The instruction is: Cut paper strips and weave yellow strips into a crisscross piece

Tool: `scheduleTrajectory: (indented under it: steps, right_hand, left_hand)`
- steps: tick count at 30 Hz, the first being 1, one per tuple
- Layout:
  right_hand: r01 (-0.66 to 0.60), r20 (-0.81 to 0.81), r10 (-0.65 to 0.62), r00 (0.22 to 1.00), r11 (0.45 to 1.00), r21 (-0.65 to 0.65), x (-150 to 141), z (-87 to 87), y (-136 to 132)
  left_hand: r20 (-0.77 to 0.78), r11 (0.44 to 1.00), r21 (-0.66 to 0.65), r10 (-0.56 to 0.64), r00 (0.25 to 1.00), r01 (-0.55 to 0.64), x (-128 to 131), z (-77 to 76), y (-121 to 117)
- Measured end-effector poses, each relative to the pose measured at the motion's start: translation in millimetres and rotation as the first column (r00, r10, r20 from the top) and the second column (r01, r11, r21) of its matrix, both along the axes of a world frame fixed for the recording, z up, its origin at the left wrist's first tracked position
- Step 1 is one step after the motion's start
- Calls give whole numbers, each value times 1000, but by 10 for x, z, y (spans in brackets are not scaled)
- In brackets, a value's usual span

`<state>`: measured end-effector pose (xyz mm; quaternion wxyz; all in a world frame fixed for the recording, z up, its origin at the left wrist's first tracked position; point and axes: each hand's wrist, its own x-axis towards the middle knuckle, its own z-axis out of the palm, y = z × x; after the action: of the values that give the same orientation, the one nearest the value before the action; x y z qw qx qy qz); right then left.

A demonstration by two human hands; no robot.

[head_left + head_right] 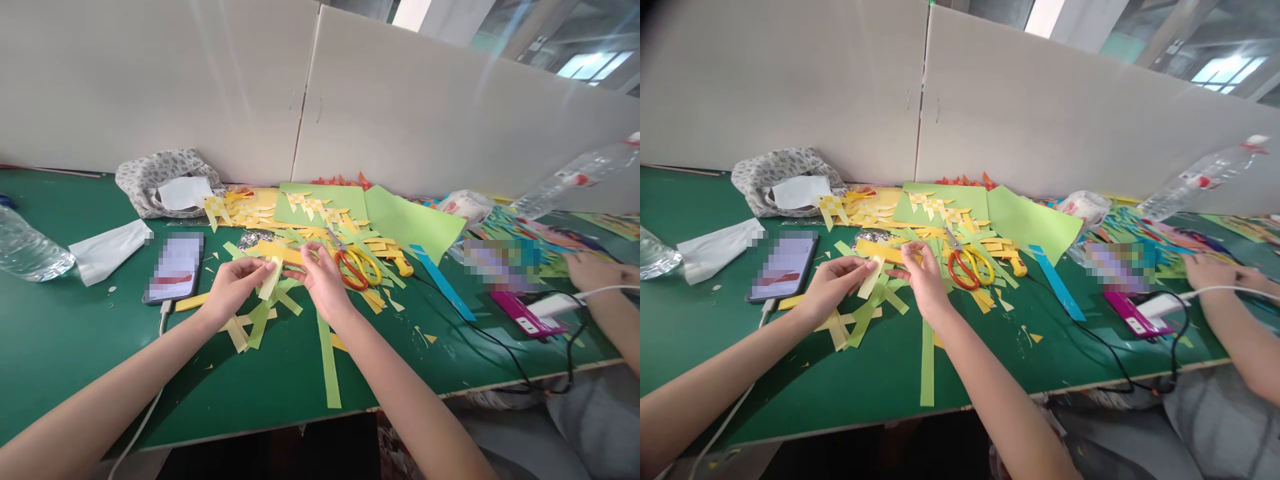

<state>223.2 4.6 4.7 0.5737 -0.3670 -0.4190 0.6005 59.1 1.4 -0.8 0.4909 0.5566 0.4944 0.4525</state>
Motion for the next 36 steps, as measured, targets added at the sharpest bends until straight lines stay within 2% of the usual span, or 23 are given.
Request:
scheduleTrajectory:
  steps: [4, 8, 10, 12, 13, 15, 17, 19, 20, 21, 22, 23, 24, 25, 26, 27, 29, 31, 32, 34, 36]
  right_hand:
    - [-107, 89, 108, 990, 994, -14, -8, 13, -38]
    - [-42, 140, 45, 989, 999, -29, 15, 1, -22]
    - [-14, 134, 15, 991, 1000, -13, 35, -2, -10]
    - [0, 146, 0, 989, 1000, 1, 41, -1, -15]
    - [-12, 165, 11, 986, 1000, 0, 33, 1, -26]
    - [-79, 216, 78, 973, 997, -5, -6, 10, -63]
    - [-158, 265, 154, 952, 987, -3, -47, 32, -100]
    - [-186, 345, 166, 924, 982, 25, -21, 75, -104]
    - [-159, 404, 125, 906, 986, 51, 45, 106, -86]
    - [-106, 494, 44, 868, 990, 97, 155, 140, -53]
    - [5, 587, -114, 802, 983, 183, 314, 175, -8]
    - [157, 655, -304, 692, 948, 275, 517, 207, 45]
    - [316, 714, -479, 511, 877, 362, 753, 232, 102]
    - [442, 779, -572, 258, 787, 431, 1005, 243, 156]
    - [524, 852, -523, 14, 729, 440, 1256, 239, 203]
    - [567, 883, -467, -53, 714, 411, 1487, 217, 240]
    - [621, 932, -356, -66, 716, 318, 1829, 130, 283]
    - [637, 949, -307, -72, 718, 281, 1985, 21, 292]
    - [640, 947, -307, -97, 709, 296, 2004, -25, 288]
    - [611, 906, -370, -206, 675, 414, 1980, -73, 267]
    - [560, 814, -474, -336, 594, 578, 1940, -57, 232]
  left_hand:
    - [-54, 1000, 29, 2, 999, -1, -6, -37, -2]
    - [-248, 986, 151, -38, 968, 77, -15, -65, -21]
    - [-331, 974, 225, 67, 941, 10, -17, -53, -30]
    - [-321, 942, 323, 204, 925, -95, -19, -26, -38]
    - [-295, 929, 353, 224, 929, -112, -20, -12, -40]
    - [-243, 939, 339, 148, 959, -59, -24, 5, -39]
    - [-189, 966, 260, 49, 981, 1, -35, 2, -28]
    - [-114, 984, 178, 45, 992, -24, -53, -14, -9]
    - [-76, 988, 146, 66, 995, -54, -62, -22, 1]
    - [-45, 989, 123, 87, 995, -80, -72, -28, 10]
    - [-21, 989, 107, 104, 994, -101, -79, -31, 17]
    - [-7, 989, 98, 116, 993, -115, -85, -31, 22]
    - [-2, 988, 96, 122, 992, -121, -88, -29, 23]
    - [-6, 988, 99, 123, 992, -121, -88, -26, 21]
    - [-16, 988, 104, 118, 993, -115, -86, -22, 16]
    - [-30, 988, 113, 111, 993, -107, -82, -20, 11]
    - [-54, 987, 135, 94, 994, -86, -71, -19, 1]
    - [-71, 986, 153, 84, 994, -73, -65, -23, -4]
    - [-77, 984, 161, 87, 993, -74, -64, -25, -4]
    - [-88, 981, 176, 102, 991, -86, -69, -28, -2]
    - [-93, 977, 189, 119, 989, -100, -76, -29, 0]
